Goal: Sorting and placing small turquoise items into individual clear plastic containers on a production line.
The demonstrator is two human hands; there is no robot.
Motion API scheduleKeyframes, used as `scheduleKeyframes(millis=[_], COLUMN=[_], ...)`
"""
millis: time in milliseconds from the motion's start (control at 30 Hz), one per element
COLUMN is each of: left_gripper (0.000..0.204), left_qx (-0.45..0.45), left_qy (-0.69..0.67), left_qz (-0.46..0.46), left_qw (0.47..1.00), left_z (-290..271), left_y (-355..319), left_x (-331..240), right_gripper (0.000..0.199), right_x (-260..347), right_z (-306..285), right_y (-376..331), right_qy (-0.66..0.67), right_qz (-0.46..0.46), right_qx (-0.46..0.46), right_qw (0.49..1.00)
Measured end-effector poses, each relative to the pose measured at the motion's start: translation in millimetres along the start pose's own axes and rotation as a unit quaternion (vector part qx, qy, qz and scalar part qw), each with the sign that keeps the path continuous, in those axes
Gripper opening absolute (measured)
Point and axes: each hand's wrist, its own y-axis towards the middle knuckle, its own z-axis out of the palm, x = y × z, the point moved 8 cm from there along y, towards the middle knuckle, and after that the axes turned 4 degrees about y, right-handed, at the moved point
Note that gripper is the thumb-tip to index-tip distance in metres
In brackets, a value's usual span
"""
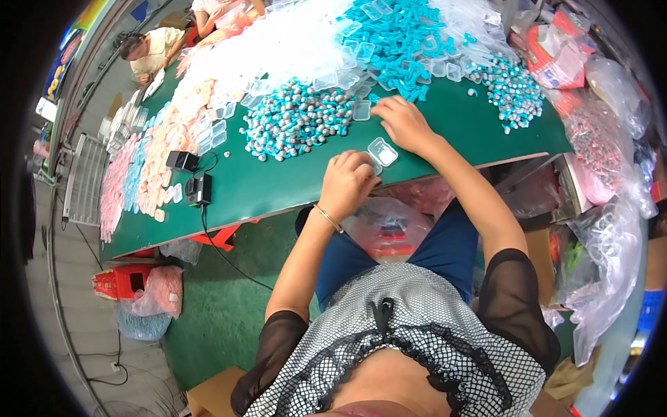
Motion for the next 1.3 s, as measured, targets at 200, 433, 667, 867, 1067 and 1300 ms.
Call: scheduleKeyframes(millis=[200,433,667,867,1067,1300], left_gripper=[0.021,0.014,0.011,0.011,0.013,0.015], left_qx=[0.025,-0.008,-0.038,-0.056,-0.074,-0.109], left_qy=[-0.038,-0.078,-0.12,-0.109,-0.06,-0.061], left_qz=[-0.006,-0.003,-0.048,-0.06,-0.085,-0.075], left_qw=[0.999,0.997,0.991,0.991,0.992,0.989], left_z=[-14.9,-14.9,-15.7,-12.2,-16.4,-21.2], left_y=[-12.4,-20.2,-24.5,-25.2,-32.4,-23.1], left_x=[7.3,22.0,31.0,31.5,37.1,32.5], right_gripper=[0.021,0.022,0.022,0.019,0.011,0.026], right_x=[-8.7,0.8,-12.9,-39.0,-11.4,12.9], right_z=[21.8,10.1,11.4,12.7,-18.4,-44.2], right_y=[23.0,49.2,79.5,75.2,19.1,-32.8], right_qy=[-0.142,-0.061,0.08,0.241,0.196,0.022], right_qz=[-0.115,-0.083,-0.033,0.116,0.117,-0.062], right_qx=[0.012,0.118,0.159,0.172,0.142,0.102], right_qw=[0.983,0.988,0.983,0.948,0.963,0.993])
